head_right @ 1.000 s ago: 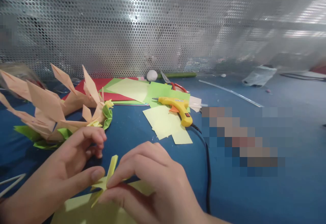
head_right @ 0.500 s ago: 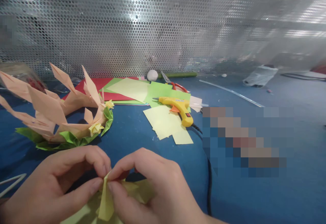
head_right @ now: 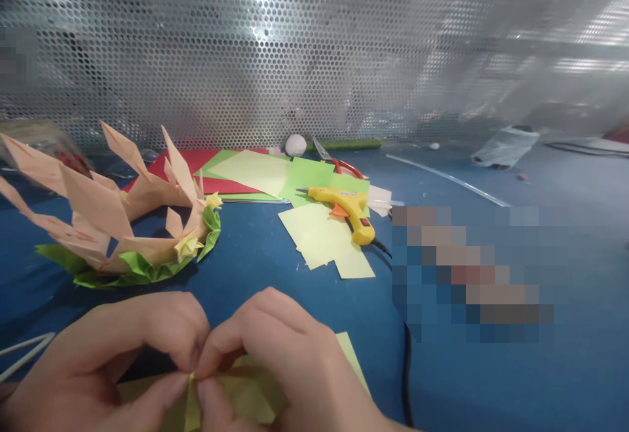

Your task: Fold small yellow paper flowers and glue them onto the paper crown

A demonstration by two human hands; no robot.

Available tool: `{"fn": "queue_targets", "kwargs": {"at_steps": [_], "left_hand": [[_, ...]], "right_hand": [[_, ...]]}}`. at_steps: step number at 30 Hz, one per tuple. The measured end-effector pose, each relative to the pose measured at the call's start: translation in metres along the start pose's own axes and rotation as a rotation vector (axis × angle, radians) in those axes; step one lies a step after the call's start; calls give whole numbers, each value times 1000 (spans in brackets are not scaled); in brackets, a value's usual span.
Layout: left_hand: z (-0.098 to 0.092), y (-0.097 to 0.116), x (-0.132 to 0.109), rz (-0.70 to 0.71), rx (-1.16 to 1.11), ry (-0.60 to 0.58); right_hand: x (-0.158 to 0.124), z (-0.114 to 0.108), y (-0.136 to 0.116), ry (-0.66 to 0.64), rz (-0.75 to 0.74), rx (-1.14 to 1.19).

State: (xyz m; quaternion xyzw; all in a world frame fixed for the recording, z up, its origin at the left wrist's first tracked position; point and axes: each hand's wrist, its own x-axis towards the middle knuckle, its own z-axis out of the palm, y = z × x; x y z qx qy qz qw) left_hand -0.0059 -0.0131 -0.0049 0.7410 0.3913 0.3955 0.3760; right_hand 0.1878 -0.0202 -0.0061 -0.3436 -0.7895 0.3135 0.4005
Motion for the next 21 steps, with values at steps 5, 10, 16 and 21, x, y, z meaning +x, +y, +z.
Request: {"fn": "queue_targets", "kwargs": {"at_steps": [5, 10, 16, 21], "left_hand": [[-2, -1, 1, 3, -47, -81], [-9, -2, 5, -190, -239, -139], [-4, -4, 9, -298, -330, -121], [-1, -7, 13, -319, -376, -4]], "right_hand": [[-1, 2, 3, 62, -16, -31], [-1, 3, 2, 105, 155, -3], [3, 8, 5, 35, 414, 227], [3, 11, 6, 67, 432, 289]]}}
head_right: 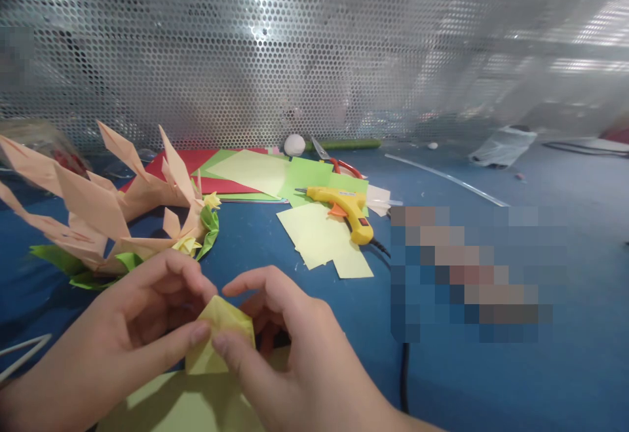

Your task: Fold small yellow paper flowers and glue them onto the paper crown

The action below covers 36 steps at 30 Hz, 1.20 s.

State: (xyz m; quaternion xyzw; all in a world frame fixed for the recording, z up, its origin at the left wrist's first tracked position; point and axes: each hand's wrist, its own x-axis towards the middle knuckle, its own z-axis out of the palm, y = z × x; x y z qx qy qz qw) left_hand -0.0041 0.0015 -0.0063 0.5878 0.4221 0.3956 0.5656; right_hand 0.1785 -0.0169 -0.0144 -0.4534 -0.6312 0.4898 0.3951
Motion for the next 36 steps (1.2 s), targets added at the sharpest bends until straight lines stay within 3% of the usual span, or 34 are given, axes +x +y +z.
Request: {"fn": "queue_targets", "kwargs": {"at_steps": [7, 17, 24, 29, 32, 36], "left_hand": [[-1, 8, 2, 77, 199, -90], [-5, 8, 4, 65, 192, 11], [-11, 5, 4, -26, 221, 27], [-12, 4, 4, -216, 6, -64], [-9, 8, 5, -136, 20, -161], [-10, 10, 4, -38, -39, -400]], "right_hand": [[2, -1, -2, 2, 25, 92], [-2, -9, -1, -78, -32, 232], [0, -7, 3, 25, -112, 15], [0, -13, 2, 163, -277, -229], [-1, -17, -2, 229, -334, -289], [-4, -18, -4, 80, -326, -300]]}}
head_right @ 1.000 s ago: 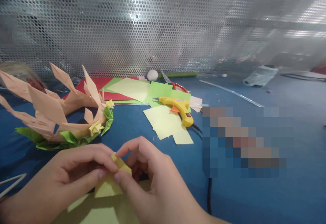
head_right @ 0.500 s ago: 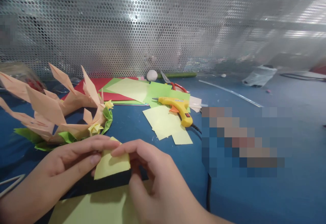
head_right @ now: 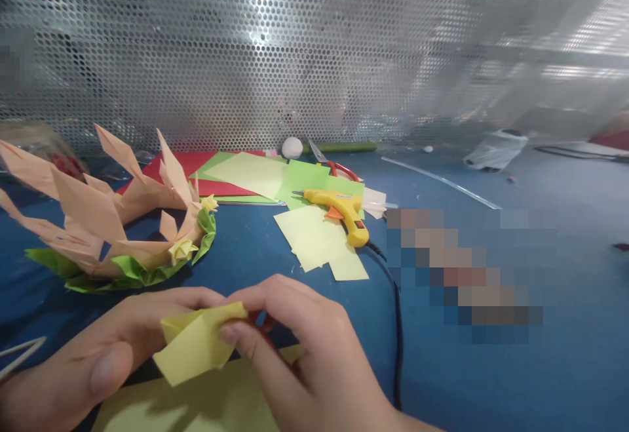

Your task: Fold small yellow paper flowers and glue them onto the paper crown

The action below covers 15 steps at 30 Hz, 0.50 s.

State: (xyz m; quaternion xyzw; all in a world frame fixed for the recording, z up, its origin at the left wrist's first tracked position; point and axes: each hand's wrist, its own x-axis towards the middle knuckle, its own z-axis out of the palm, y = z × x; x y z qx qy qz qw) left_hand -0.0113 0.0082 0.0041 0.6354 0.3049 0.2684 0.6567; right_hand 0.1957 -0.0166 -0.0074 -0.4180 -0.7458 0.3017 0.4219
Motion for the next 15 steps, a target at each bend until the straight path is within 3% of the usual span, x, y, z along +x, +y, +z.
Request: {"fn": "queue_targets", "kwargs": {"at_steps": [2, 7, 10, 15], "left_hand": [[-1, -3, -1, 14, 42, 5], [0, -9, -3, -144, 133, 149], [2, -9, -4, -219, 84, 137], [4, -2, -3, -223, 131, 112]], "right_hand": [[-1, 2, 1, -24, -29, -4], [-5, 8, 4, 118, 3, 79], [-5, 8, 3, 112, -58, 64], [-3, 4, 1, 84, -193, -18]]}}
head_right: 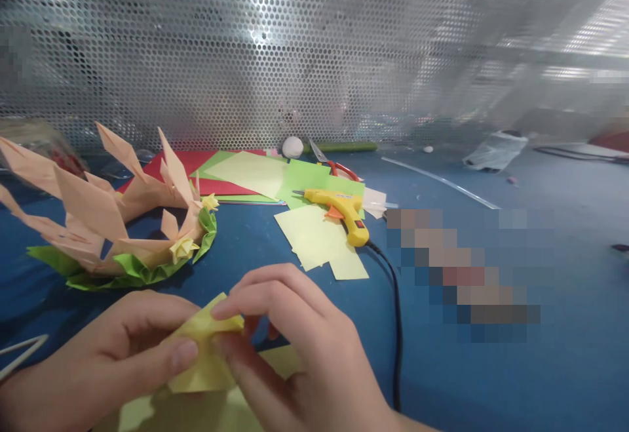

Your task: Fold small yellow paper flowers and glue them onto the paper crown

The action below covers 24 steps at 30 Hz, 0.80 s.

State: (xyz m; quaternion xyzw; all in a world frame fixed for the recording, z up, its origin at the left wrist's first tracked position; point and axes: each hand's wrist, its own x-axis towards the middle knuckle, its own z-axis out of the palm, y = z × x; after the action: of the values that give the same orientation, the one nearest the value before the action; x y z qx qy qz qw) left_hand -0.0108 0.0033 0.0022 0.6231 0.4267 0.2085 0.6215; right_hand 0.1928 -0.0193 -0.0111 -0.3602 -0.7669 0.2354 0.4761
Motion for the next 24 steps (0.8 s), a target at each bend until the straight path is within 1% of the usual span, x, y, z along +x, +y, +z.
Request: {"fn": "queue_targets", "kwargs": {"at_steps": [2, 3, 5, 7, 9, 10, 12, 15, 17, 18, 20, 24], "left_hand": [[-1, 3, 1, 15, 44, 4], [-1, 4, 1, 14, 69, 9], [-1, 4, 2, -6, 118, 29], [0, 3, 2, -25, 155, 34], [0, 2, 2, -14, 186, 22], [1, 1, 2, -9, 190, 11], [2, 2, 2, -6, 157, -7], [1, 3, 4, 6, 63, -38], [0, 4, 5, 27, 66, -50], [0, 4, 5, 30, 81, -56], [-1, 3, 6, 36, 113, -71], [-2, 1, 6, 42, 164, -69]], "right_hand": [[1, 0, 0, 2, 10, 24], [2, 1, 0, 7, 50, 45], [3, 3, 0, 9, 171, 114], [4, 6, 1, -24, 305, 211], [5, 8, 2, -61, 387, 299], [5, 8, 3, -64, 403, 318], [6, 7, 3, -61, 366, 279], [7, 3, 2, -29, 193, 140], [7, 0, 1, -30, 95, 86], [7, -1, 0, -40, 72, 81], [6, -2, -1, -62, 81, 97], [7, 1, 0, -94, 211, 191]]}}
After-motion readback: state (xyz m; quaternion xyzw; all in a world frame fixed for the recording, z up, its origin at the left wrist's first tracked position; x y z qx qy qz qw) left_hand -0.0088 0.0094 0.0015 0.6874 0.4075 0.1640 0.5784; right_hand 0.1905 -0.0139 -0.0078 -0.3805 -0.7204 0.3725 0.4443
